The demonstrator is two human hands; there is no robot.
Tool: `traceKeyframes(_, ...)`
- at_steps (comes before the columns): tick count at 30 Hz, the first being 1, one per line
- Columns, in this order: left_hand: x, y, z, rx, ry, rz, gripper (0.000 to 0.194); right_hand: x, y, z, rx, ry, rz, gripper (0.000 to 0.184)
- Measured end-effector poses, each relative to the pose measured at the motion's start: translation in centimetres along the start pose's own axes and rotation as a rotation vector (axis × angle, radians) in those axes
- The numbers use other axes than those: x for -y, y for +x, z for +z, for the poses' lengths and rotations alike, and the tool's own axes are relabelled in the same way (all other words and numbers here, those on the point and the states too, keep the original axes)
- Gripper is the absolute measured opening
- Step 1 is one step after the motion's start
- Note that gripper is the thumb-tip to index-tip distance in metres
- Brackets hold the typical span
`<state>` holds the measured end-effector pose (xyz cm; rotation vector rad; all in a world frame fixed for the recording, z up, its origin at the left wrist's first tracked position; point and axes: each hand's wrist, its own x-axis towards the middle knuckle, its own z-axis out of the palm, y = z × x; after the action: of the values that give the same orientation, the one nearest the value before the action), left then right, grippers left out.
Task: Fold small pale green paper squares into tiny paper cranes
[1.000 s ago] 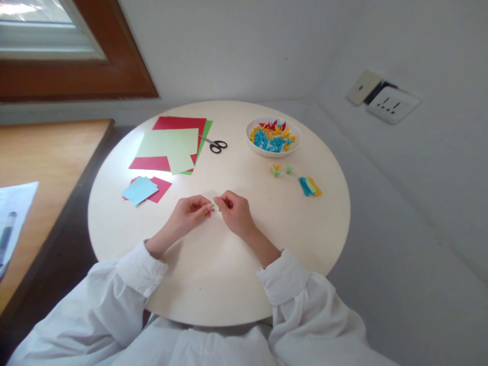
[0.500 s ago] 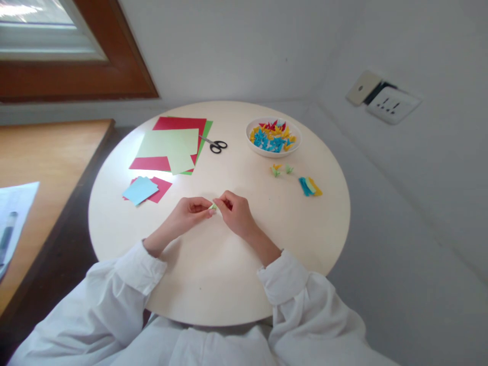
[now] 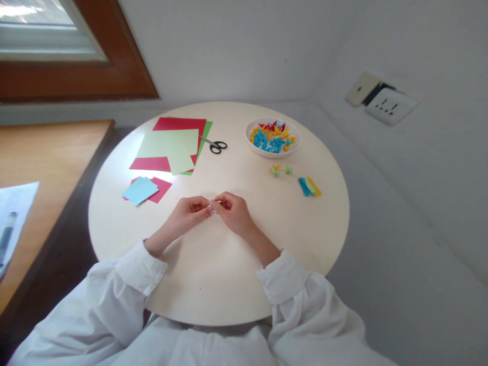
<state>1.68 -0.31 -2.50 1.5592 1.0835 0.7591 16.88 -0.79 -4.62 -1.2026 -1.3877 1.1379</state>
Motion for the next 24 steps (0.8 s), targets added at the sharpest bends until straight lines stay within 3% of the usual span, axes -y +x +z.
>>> traceKeyframes(6, -0.16, 0.03, 0.09, 0.027, -0.049, -0.061, 0.023, -0.27, 0.06, -0.08, 0.011, -0.013, -0.01, 0.014)
traceKeyframes(12, 0.22, 0.11, 0.19, 0.02, -0.034, -0.038, 0.022, -0.49, 0.16, -0.11, -0.002, -0.053, -0.027, 0.013)
traceKeyframes(20, 0.64, 0.23, 0.52, -0.127, 0.007, -0.001, 0.016, -0.14, 0.09, 0.27, 0.03, 0.127, 0.033, 0.02)
traceKeyframes(24, 0.63, 0.28, 0.68, -0.169, -0.002, 0.019, 0.017, -0.11, 0.1, 0.39, -0.021, 0.138, 0.042, 0.02)
